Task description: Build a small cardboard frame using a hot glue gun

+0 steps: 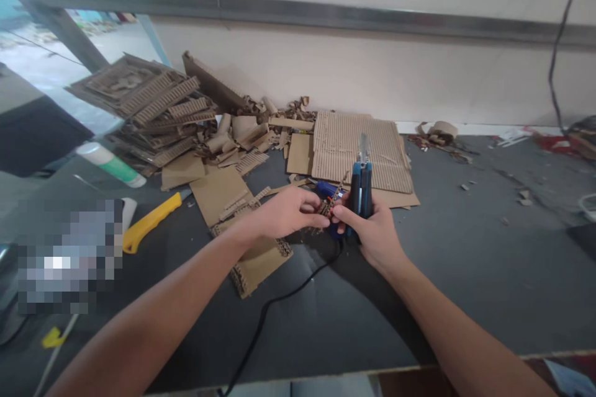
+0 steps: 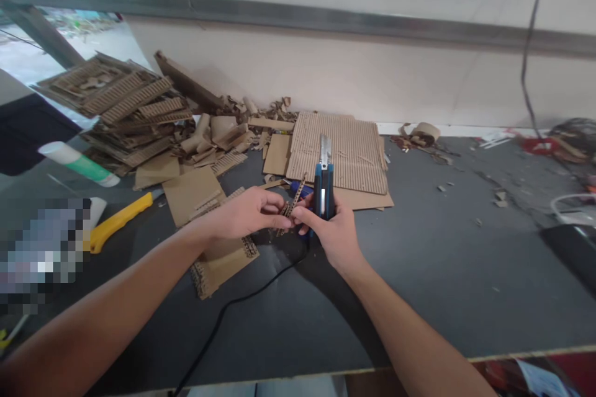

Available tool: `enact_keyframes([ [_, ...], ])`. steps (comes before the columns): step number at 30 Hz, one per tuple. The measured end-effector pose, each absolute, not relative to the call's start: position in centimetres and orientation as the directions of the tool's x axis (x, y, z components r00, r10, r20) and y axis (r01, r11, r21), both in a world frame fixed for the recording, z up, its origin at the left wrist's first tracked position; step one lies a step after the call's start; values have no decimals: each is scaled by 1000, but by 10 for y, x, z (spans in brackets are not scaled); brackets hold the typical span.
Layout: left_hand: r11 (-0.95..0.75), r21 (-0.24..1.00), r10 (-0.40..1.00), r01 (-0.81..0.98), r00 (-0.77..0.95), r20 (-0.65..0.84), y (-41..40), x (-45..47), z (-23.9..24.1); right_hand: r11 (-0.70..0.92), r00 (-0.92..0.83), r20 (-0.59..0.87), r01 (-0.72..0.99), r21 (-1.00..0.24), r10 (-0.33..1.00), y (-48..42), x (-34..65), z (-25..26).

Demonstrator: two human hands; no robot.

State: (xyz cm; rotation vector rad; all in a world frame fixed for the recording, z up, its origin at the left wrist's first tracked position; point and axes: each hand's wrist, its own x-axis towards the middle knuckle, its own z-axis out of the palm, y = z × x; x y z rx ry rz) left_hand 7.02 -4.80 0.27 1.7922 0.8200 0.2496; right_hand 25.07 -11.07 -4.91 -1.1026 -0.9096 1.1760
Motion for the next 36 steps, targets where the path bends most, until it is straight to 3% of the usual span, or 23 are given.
enact_keyframes([
  [8,-363,818,613,447,775,-153,-46,74,-10,73,174,75,18,-997,982,-116,249,-42],
  [15,-502,760,541,412,836,-96,-37,70,-17,137,165,192,298,-945,967,-118,248,-42],
  [30,-568,673,532,474,835,-139,-46,65,-11,155,110,202,337,-929,973,-122,247,-42],
  [36,-440,745,690,501,719,-76,-67,57,-22,124,69,159,354,-927,985,-124,246,-48],
])
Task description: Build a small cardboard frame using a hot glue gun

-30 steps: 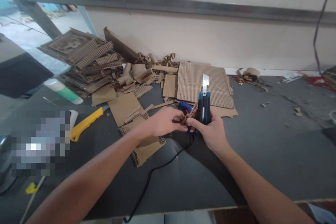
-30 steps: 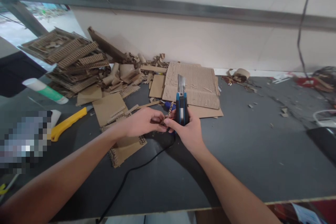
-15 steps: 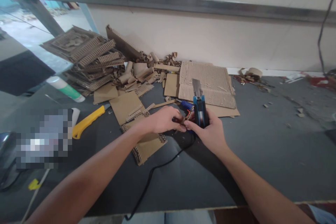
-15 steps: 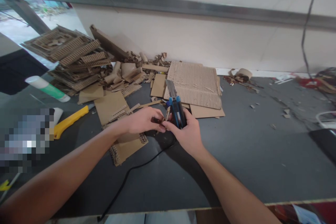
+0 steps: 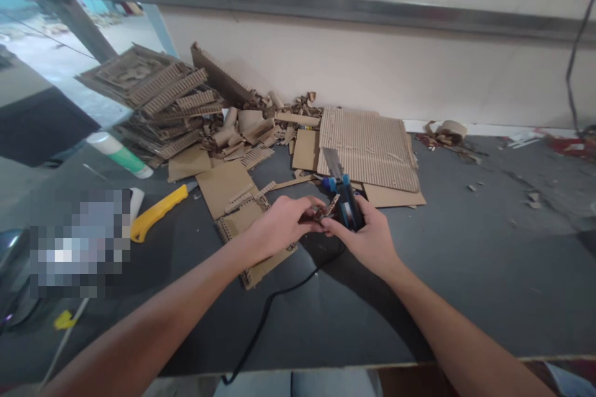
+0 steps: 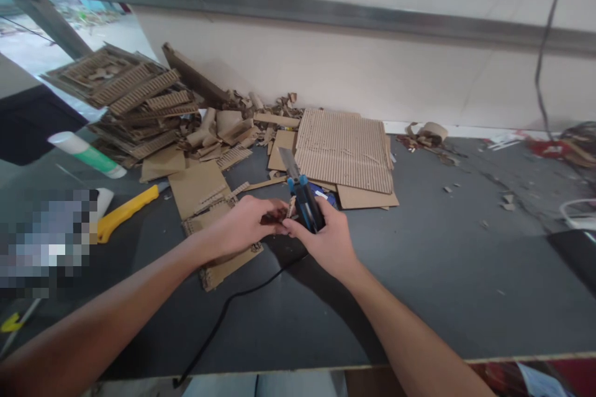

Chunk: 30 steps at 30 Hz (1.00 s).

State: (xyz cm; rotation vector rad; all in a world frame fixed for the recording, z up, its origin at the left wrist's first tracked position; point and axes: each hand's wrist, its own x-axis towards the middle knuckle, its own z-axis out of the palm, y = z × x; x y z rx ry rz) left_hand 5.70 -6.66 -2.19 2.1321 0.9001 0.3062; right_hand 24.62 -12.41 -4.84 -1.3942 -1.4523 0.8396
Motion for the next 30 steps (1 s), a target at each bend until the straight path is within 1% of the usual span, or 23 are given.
enact_keyframes([
  [2,-415,718,774,558,631,-43,-74,55,-28,91,42,110,316,-944,993,-125,244,-49],
  [5,-420,692,820,587,572,14,-81,55,-36,82,21,91,275,-958,996,-126,242,-47],
  [7,-402,693,846,598,533,32,-84,55,-41,116,45,139,334,-935,989,-126,242,-45],
  [10,-388,648,877,656,479,40,-86,57,-44,154,72,204,427,-891,976,-126,244,-43],
  [12,-390,627,878,675,478,32,-88,57,-44,159,71,212,444,-882,975,-126,245,-44],
  [17,-377,645,877,665,480,19,-87,58,-42,162,60,209,442,-882,976,-126,246,-48],
  [24,-416,636,869,650,490,68,-84,58,-46,193,38,231,432,-881,972,-124,246,-47],
  [27,-440,604,865,664,494,87,-86,59,-45,202,30,235,421,-884,971,-122,248,-48],
  [30,-437,574,868,692,491,69,-87,60,-43,210,20,238,401,-892,971,-122,249,-50],
])
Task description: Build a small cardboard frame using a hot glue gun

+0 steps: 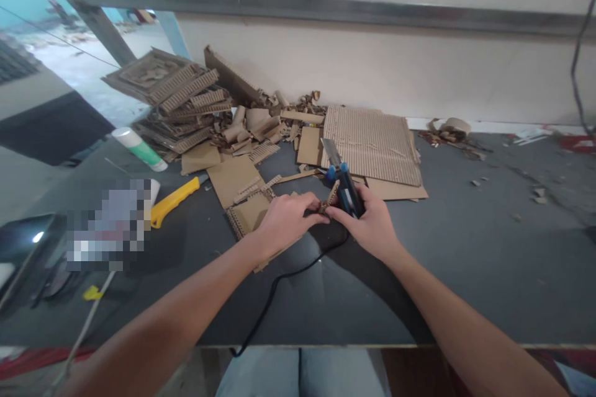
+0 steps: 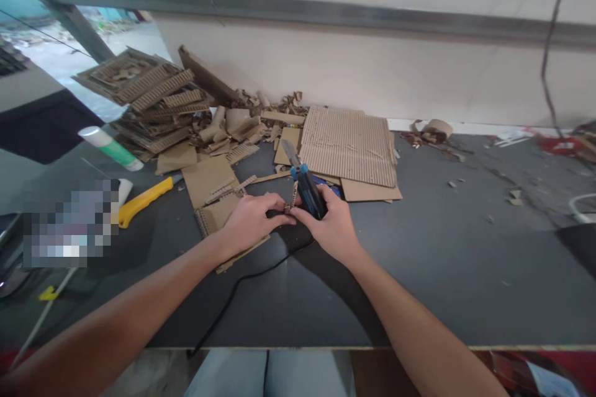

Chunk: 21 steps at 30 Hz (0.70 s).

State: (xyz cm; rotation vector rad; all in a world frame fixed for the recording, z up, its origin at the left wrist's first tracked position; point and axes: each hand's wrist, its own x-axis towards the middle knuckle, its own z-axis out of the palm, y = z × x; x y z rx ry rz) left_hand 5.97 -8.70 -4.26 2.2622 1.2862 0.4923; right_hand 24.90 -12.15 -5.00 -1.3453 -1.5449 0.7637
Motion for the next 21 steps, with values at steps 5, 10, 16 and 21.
enact_keyframes([
  [5,-393,652,869,648,493,34,-86,59,-39,238,-16,251,380,-894,968,-121,250,-51],
  [10,-469,637,830,612,552,80,-85,56,-42,251,-59,247,374,-893,967,-120,251,-50],
  [16,-614,457,777,644,596,204,-87,54,-40,251,11,273,353,-901,962,-123,249,-49],
  [21,-452,691,854,564,499,151,-92,57,-29,223,24,240,288,-931,971,-123,250,-48],
])
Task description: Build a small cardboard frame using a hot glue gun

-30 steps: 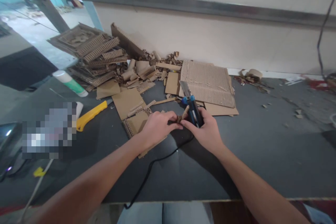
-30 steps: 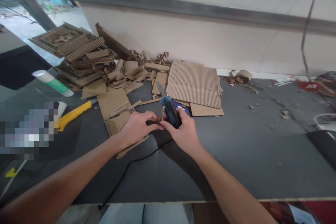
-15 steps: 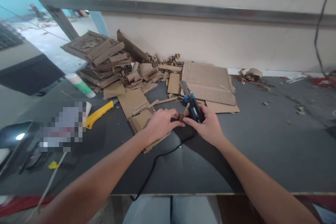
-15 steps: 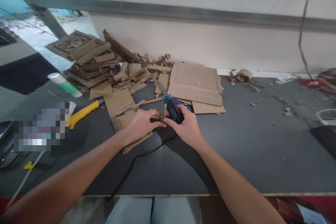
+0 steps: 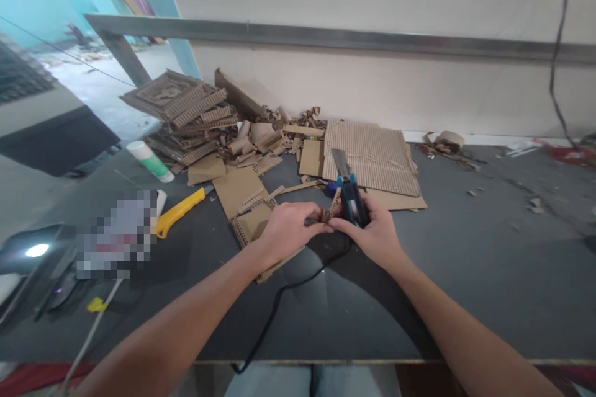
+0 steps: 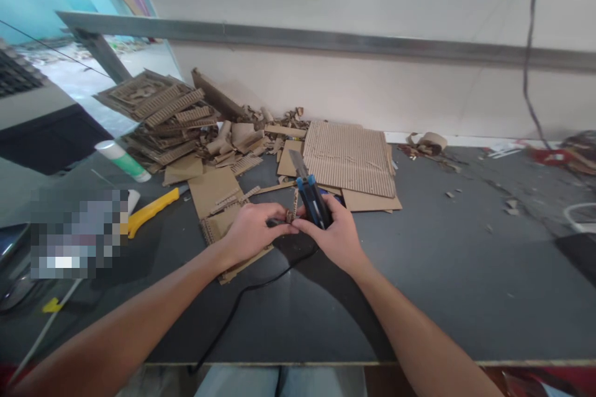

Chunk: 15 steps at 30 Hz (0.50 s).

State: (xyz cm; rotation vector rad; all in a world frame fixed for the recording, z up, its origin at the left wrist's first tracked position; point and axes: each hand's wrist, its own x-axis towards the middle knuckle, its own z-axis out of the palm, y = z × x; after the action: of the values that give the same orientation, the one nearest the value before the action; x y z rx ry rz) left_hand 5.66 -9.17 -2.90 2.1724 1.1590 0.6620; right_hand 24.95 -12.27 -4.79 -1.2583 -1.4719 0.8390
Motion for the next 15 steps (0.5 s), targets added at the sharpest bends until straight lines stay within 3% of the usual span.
enact_keyframes([
  [3,-249,899,879,361,474,53,-94,57,-21,169,26,173,113,-979,985,-121,250,-49],
  [5,-136,962,857,239,516,-7,-95,56,-17,143,35,143,3,-990,989,-119,251,-50],
  [8,-10,987,819,161,567,-85,-95,55,-13,110,41,107,-81,-991,993,-119,250,-53],
  [15,110,967,781,230,582,-227,-97,54,-10,39,-15,43,-175,-984,999,-123,243,-44],
])
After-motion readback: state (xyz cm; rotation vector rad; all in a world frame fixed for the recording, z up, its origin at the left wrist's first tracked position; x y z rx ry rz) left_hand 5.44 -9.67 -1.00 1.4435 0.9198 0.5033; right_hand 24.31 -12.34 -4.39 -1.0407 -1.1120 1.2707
